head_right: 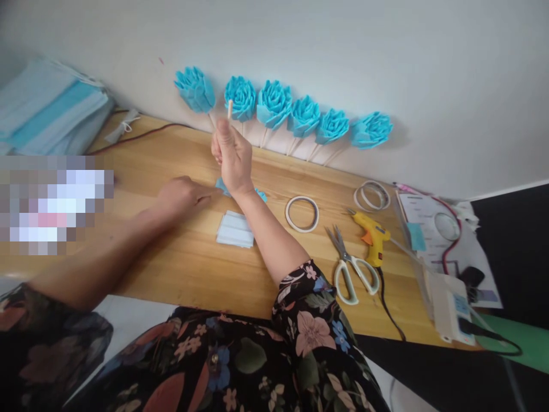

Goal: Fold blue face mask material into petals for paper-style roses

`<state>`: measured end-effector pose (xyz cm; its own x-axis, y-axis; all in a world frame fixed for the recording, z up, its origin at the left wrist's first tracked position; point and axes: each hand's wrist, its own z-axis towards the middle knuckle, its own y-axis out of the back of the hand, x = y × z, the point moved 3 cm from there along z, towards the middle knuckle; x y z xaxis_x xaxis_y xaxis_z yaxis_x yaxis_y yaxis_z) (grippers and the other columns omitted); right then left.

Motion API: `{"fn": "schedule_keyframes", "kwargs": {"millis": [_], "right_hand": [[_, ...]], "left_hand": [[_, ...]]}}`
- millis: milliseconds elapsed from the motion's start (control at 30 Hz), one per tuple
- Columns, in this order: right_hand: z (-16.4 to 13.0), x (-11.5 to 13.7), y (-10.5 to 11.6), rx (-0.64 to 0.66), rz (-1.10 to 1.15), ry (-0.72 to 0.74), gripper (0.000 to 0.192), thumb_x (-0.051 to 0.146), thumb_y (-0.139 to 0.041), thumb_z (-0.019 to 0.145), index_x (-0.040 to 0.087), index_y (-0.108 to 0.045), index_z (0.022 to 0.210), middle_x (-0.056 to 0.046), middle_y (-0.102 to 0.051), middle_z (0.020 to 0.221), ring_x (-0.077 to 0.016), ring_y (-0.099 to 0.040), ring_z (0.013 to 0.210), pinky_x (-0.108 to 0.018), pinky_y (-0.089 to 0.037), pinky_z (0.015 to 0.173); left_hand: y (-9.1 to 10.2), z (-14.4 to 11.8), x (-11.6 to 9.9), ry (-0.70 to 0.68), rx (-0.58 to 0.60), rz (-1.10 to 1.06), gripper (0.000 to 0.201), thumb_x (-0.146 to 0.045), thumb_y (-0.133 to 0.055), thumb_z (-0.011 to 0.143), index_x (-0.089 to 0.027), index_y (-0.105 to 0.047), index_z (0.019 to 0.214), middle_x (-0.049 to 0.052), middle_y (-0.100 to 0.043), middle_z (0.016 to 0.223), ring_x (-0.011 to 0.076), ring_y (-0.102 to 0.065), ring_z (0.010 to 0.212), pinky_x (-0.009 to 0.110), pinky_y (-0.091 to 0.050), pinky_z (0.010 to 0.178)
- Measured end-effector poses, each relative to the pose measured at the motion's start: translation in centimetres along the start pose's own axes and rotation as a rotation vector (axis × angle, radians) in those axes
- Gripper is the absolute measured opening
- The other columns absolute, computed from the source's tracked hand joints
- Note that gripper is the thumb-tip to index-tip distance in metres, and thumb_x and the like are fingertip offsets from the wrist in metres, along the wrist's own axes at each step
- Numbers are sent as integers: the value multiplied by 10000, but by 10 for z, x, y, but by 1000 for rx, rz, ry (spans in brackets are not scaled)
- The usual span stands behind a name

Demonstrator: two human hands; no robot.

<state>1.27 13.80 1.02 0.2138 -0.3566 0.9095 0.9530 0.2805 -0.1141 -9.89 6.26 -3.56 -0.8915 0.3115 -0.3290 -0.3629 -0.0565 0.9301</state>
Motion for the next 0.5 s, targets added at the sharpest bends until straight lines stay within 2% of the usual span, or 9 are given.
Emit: {"fn": "schedule_keyframes", "kwargs": {"millis": [67,167,267,333,400,467,500], "right_hand": [[-1,-3,0,21,-56,1,634,812,-293,897,251,-337,604,37,-364,562,-108,-410,505,-293,-366,479],[2,-3,2,23,-22,25,588,756,-351,923,244,-407,639,44,-376,573,-100,-408,493,-266,-365,466],[6,6,4,-9,98,88,423,676,-535,900,257,-544,844,80,-371,576,-90,-357,464,-245,-334,444],[6,13,5,-59,132,115,401,667,-560,889,272,-569,953,90,-345,584,-87,-312,452,-239,-289,424],[5,17,5,-96,136,105,460,695,-477,914,254,-549,804,75,-296,576,-91,-269,453,-250,-242,415],[2,22,3,-102,100,90,580,720,-410,924,235,-408,607,56,-260,558,-97,-278,463,-259,-262,430],[1,25,2,-100,62,87,617,732,-397,920,232,-322,566,50,-250,551,-98,-296,468,-261,-296,446]], "left_hand": [[0,1,-2,30,70,112,377,-235,-486,886,-289,-807,1077,63,-739,706,210,-616,616,331,-441,668],[2,1,-6,93,128,124,395,-231,-470,910,-278,-792,1134,80,-754,764,227,-653,678,343,-456,702],[5,1,-8,119,158,123,410,-224,-463,923,-279,-769,1191,78,-776,832,223,-676,731,342,-470,747],[6,2,-10,121,169,140,418,-218,-459,931,-290,-757,1214,72,-787,869,214,-682,746,331,-472,757],[7,2,-11,113,169,150,417,-219,-452,940,-295,-757,1214,67,-793,885,209,-686,754,323,-472,757],[8,2,-12,105,172,150,410,-224,-450,943,-295,-764,1198,65,-793,882,209,-688,753,320,-474,756],[8,2,-12,103,177,151,406,-225,-451,943,-291,-767,1189,67,-794,880,211,-691,755,322,-475,758]]}}
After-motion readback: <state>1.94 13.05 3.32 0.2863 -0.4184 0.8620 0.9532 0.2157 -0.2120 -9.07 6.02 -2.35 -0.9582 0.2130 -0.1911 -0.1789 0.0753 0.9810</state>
